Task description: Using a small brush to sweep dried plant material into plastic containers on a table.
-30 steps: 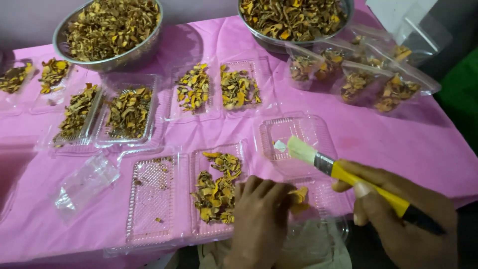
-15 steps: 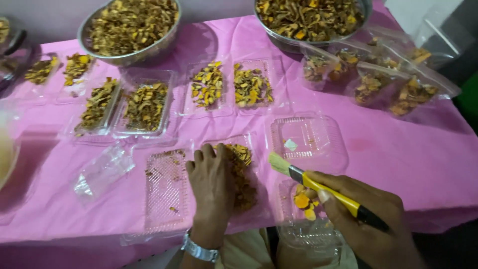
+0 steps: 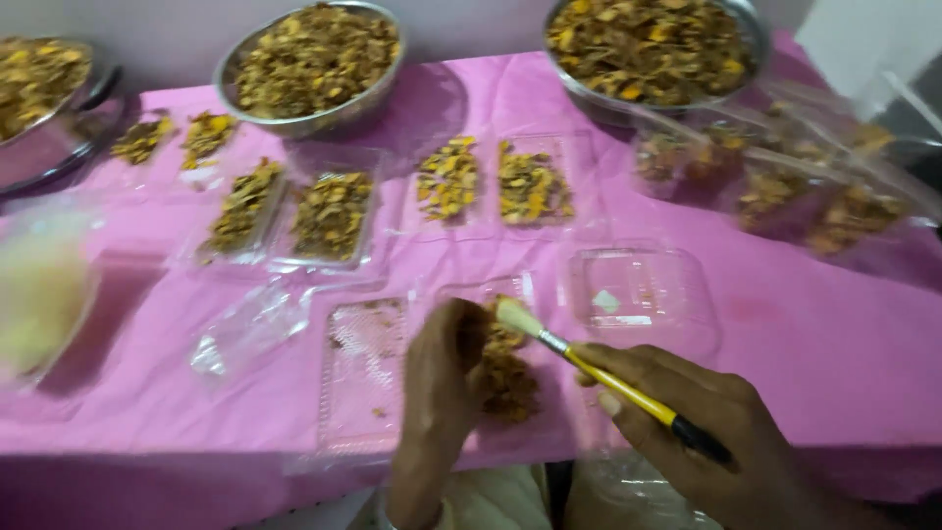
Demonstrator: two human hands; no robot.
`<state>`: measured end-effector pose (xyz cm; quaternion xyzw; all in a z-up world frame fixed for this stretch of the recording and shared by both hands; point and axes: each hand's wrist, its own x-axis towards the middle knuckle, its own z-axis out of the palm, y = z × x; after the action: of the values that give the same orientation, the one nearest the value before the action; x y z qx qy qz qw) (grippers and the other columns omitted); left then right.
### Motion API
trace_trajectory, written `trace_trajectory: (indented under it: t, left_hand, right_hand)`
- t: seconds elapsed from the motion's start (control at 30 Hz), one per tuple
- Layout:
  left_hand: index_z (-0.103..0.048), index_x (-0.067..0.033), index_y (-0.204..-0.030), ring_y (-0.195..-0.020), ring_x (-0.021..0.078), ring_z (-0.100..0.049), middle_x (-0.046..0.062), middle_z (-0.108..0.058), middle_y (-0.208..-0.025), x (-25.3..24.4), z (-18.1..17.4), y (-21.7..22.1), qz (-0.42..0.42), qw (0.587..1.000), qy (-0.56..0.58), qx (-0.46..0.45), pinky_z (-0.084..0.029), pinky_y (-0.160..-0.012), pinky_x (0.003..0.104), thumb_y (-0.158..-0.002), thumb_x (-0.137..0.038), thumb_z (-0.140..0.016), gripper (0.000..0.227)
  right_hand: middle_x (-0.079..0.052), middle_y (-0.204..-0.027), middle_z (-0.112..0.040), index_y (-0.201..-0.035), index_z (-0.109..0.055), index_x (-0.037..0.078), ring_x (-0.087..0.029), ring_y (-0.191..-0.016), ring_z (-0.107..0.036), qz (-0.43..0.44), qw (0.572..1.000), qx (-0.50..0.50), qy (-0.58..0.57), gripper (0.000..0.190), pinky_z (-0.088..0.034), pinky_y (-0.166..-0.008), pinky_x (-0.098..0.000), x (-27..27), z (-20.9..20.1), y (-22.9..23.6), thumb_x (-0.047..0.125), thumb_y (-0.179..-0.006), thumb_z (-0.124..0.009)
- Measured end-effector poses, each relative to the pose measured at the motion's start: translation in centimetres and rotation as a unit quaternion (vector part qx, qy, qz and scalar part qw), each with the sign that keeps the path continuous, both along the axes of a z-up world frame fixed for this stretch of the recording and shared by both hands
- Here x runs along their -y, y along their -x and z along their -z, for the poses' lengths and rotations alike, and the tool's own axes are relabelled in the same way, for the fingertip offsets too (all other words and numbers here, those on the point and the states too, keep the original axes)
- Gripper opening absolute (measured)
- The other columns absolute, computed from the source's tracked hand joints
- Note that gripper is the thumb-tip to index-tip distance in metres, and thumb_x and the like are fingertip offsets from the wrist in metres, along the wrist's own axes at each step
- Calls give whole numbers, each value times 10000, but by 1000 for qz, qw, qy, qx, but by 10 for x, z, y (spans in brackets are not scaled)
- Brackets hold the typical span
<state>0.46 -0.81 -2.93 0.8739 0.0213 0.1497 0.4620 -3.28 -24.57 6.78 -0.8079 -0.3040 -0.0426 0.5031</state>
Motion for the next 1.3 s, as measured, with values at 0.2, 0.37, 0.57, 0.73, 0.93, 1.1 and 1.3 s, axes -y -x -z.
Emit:
trace_trajectory:
  t: [0.2,0.37,0.57,0.73,0.93,1.1,1.3]
  left_hand:
    - [-675,-105,-986,-712,118,-607,24,-685,-814,-12,-14,27,-29,972,235,0,-507,-630,283,-921,-85,-652,71]
    - [-602,-102,-1010,-794,208,-693,91,-729,-889,-20,-36,44,-29,980,194,-31,-533,-668,358,-971,-144,-591,59]
    - [-639,-105,-951,-779,119,-592,19,-662,-843,-10,-27,40,33,962,270,34,-489,-688,284,-947,-102,-661,22]
    - [-658,-143,-919,-820,269,-621,59,-684,-878,45,-20,41,112,987,59,99,-468,-730,376,-877,-62,-681,94]
    - [-658,-138,-1032,-932,309,-529,105,-614,-984,89,-22,42,212,962,-134,104,-418,-751,462,-901,-377,-741,285]
    - [-727,-139,-999,-1013,269,-614,65,-732,-1090,8,-19,28,57,977,-198,52,-487,-899,430,-760,-70,-740,249]
    - [-582,-242,-1384,-1196,343,-474,96,-531,-1362,0,-1,43,62,939,-315,-119,-431,-974,533,-726,-20,-740,712]
  right_hand:
    - [-13,-957,-866,-1290,-823,167,-154,-509,-556,116,965,-234,20,472,-479,-466,-287,-35,5,-8,142,-832,-710]
    - [-129,-725,-899,-1270,-761,64,-99,-323,-603,-12,986,-142,-86,446,-488,-288,-212,-42,4,-11,127,-845,-642]
    - [-13,-859,-973,-1220,-873,162,-149,-473,-632,112,979,-156,66,445,-542,-435,-282,-26,-9,-9,104,-813,-702]
    - [-179,-904,-788,-1230,-708,-76,-142,-494,-517,220,975,-20,-27,329,-492,-545,-249,-1,-34,-7,23,-955,-555]
    - [-30,-896,-825,-1212,-765,44,-121,-503,-540,268,961,-34,56,337,-514,-586,-221,30,-31,11,102,-940,-576]
    - [-2,-975,-861,-1230,-777,90,-117,-531,-620,271,959,-42,78,380,-537,-662,-216,45,-25,14,140,-889,-615]
    - [3,-1167,-869,-1204,-799,115,-64,-1056,-762,217,971,-82,58,383,-523,-921,-226,38,-15,6,194,-867,-634]
